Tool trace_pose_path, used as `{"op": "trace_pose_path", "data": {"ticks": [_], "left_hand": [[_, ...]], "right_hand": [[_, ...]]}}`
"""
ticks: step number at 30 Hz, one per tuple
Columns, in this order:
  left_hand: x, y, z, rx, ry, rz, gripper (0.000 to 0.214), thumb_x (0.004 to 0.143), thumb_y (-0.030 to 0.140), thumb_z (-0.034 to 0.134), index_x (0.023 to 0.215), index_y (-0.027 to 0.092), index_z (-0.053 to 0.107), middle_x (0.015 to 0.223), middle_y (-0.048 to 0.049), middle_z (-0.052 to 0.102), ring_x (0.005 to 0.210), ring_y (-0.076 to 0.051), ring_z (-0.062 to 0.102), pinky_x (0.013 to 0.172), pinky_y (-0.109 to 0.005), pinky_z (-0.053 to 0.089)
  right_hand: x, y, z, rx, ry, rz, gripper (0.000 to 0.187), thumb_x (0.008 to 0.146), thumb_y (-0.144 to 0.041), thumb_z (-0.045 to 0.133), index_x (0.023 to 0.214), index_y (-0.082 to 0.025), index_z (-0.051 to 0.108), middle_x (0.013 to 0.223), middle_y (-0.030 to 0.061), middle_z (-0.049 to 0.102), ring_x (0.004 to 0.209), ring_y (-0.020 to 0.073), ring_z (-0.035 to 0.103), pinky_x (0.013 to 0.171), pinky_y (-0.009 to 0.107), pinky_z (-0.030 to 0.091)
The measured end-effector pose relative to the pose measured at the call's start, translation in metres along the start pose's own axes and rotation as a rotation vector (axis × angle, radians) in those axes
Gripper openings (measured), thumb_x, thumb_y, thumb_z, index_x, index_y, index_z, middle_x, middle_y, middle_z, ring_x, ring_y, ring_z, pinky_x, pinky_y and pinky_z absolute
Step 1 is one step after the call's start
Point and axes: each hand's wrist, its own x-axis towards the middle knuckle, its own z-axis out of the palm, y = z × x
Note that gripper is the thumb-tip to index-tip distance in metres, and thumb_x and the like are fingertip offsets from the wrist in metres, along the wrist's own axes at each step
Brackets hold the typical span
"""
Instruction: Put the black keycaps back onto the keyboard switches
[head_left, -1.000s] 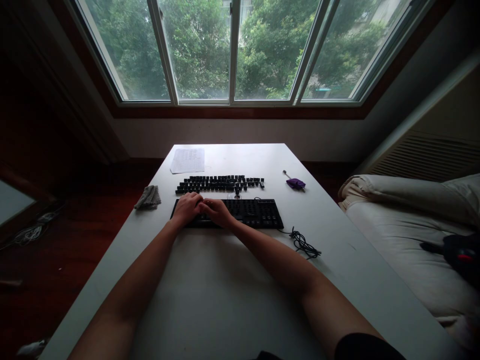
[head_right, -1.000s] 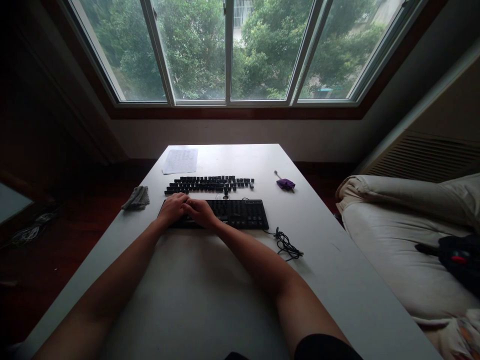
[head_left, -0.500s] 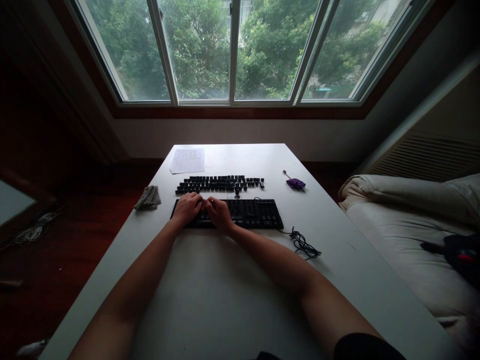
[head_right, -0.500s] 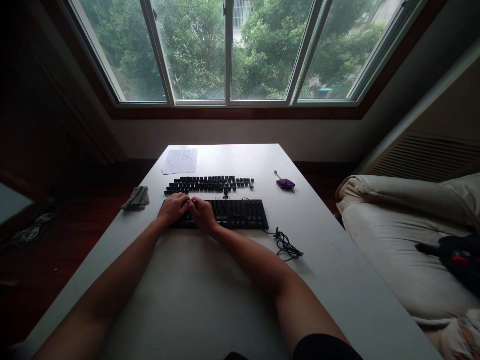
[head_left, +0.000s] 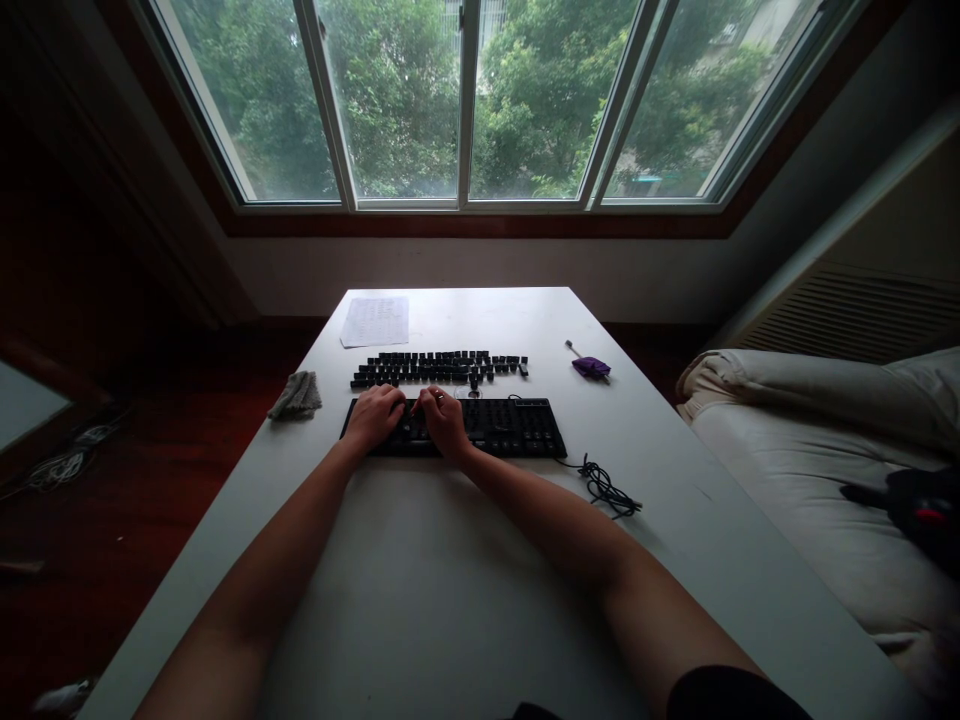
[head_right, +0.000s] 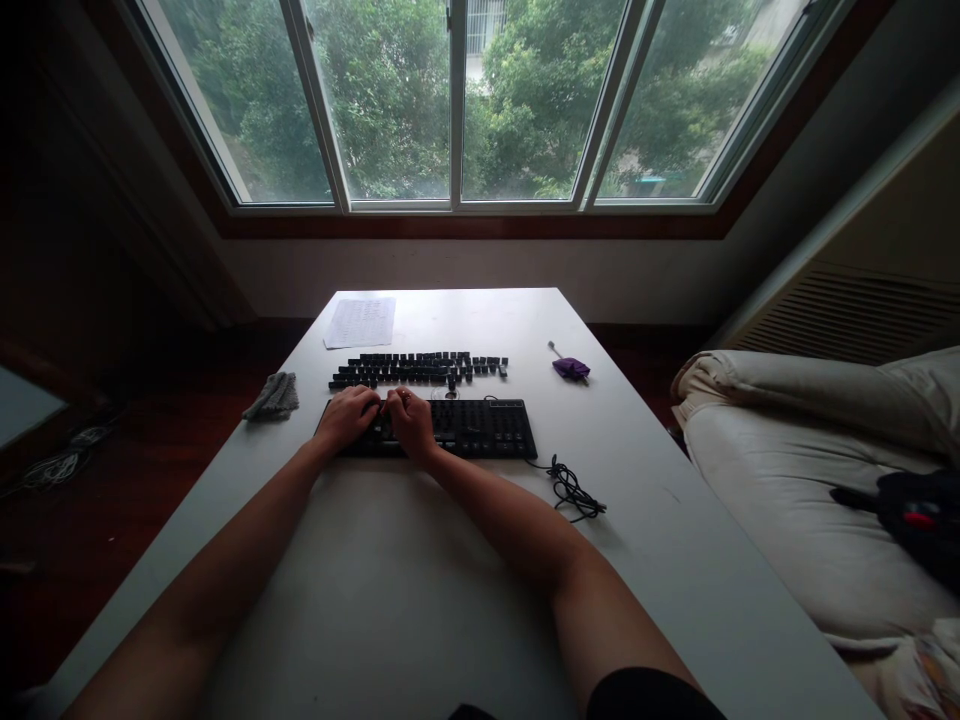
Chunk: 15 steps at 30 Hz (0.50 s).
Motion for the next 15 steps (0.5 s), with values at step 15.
{"op": "trace_pose_path", "data": {"ticks": [15], "left_hand": [[0.003, 0.019, -0.003, -0.52, -0.079, -0.007, 0.029, 0.091, 0.041, 0.055, 0.11, 0.023, 0.068, 0.102, -0.0041, 0.073, 0.092, -0.022, 0.067, 0.081, -0.033, 0.051]], "right_hand": [[0.028, 0.001, -0.022, 0.101, 0.152, 0.059, 0.039, 0.093, -0.052, 0.04, 0.075, -0.02, 0.054, 0.074, 0.0019, 0.06, 0.062, 0.0131, 0.053, 0.053, 0.023, 0.047]]}}
